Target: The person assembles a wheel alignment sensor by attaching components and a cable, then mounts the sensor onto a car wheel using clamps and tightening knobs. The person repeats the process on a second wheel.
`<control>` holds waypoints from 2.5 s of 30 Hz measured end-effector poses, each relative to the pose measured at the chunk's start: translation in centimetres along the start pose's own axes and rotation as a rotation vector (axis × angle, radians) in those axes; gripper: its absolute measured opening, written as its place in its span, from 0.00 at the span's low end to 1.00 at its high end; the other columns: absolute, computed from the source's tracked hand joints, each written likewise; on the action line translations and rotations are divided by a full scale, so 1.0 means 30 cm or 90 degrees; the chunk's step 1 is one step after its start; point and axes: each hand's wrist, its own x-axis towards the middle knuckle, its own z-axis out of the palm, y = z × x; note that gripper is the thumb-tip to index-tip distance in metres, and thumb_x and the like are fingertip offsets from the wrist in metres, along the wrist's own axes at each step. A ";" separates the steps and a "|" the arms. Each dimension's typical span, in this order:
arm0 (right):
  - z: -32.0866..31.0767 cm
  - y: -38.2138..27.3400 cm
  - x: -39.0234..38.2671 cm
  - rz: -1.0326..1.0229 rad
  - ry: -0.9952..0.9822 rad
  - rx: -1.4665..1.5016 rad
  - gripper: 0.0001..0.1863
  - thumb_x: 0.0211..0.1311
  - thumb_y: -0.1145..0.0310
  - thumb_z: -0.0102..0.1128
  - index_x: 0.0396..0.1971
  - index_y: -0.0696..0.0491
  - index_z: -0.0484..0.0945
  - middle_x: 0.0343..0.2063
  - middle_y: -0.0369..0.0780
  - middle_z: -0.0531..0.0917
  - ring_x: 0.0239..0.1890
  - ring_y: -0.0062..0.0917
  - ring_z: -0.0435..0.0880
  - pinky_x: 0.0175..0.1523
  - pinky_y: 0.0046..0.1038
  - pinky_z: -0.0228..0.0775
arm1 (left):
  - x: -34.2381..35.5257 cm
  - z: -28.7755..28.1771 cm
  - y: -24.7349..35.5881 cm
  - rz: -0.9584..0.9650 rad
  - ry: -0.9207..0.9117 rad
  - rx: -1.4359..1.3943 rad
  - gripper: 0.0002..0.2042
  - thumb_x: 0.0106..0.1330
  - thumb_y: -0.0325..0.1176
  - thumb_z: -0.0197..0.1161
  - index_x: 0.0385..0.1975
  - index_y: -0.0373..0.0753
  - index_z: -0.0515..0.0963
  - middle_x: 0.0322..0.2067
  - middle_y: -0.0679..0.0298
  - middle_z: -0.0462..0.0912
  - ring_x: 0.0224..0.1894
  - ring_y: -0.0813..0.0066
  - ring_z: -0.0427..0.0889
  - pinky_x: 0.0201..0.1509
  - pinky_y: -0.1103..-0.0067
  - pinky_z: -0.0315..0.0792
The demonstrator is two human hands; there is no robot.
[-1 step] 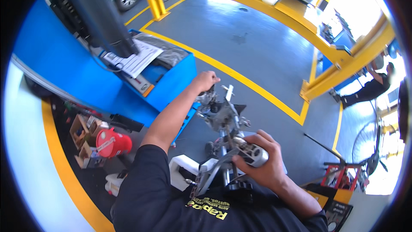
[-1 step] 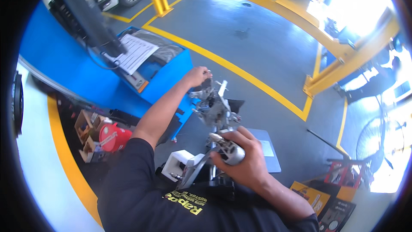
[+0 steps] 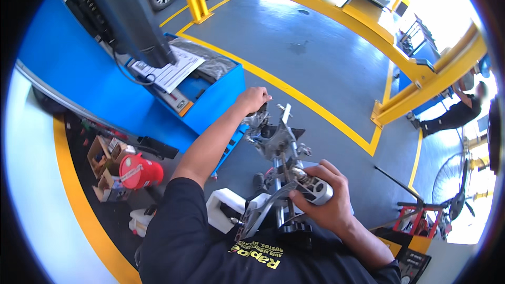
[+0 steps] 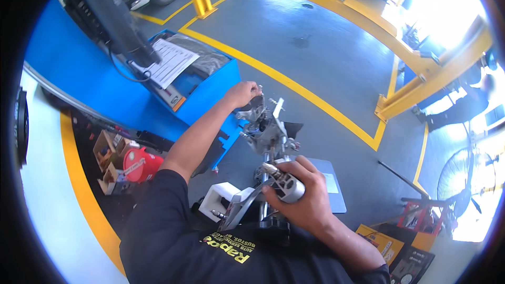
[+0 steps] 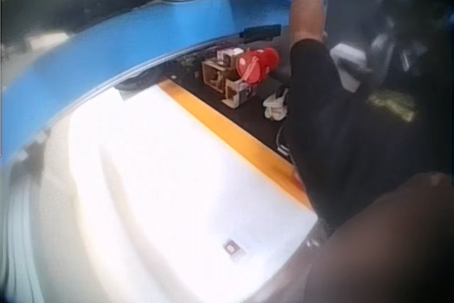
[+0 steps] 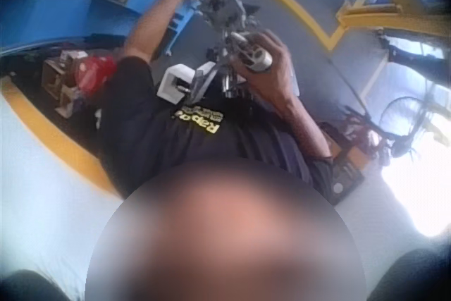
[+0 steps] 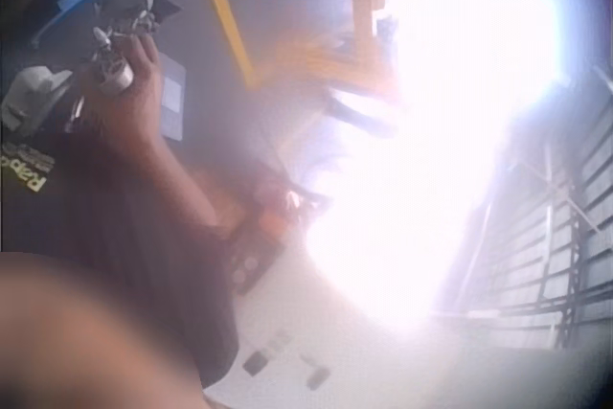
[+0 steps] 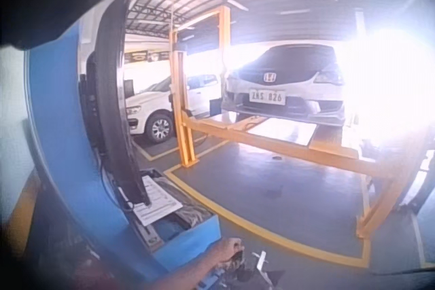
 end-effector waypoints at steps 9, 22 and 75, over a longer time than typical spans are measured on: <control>-0.006 0.021 0.072 0.014 0.012 -0.025 0.19 0.49 0.67 0.78 0.40 0.59 0.84 0.32 0.41 0.80 0.34 0.33 0.84 0.41 0.34 0.75 | -0.153 -0.402 -0.356 -0.092 0.308 0.183 0.14 0.75 0.46 0.60 0.43 0.41 0.82 0.42 0.53 0.88 0.48 0.51 0.86 0.49 0.57 0.78; -0.097 0.110 0.138 0.006 0.044 -0.003 0.21 0.50 0.65 0.79 0.40 0.59 0.83 0.30 0.41 0.78 0.32 0.29 0.80 0.40 0.30 0.72 | -0.349 -0.336 -0.145 0.063 0.376 -0.126 0.13 0.77 0.36 0.59 0.54 0.37 0.80 0.47 0.55 0.84 0.50 0.57 0.83 0.55 0.68 0.76; -3.341 2.260 -0.221 0.210 1.357 0.194 0.15 0.62 0.60 0.73 0.34 0.58 0.81 0.28 0.34 0.80 0.32 0.18 0.77 0.39 0.25 0.69 | 1.845 2.059 3.694 0.427 -0.582 -0.575 0.20 0.60 0.38 0.79 0.40 0.38 0.73 0.33 0.64 0.79 0.36 0.74 0.80 0.42 0.75 0.74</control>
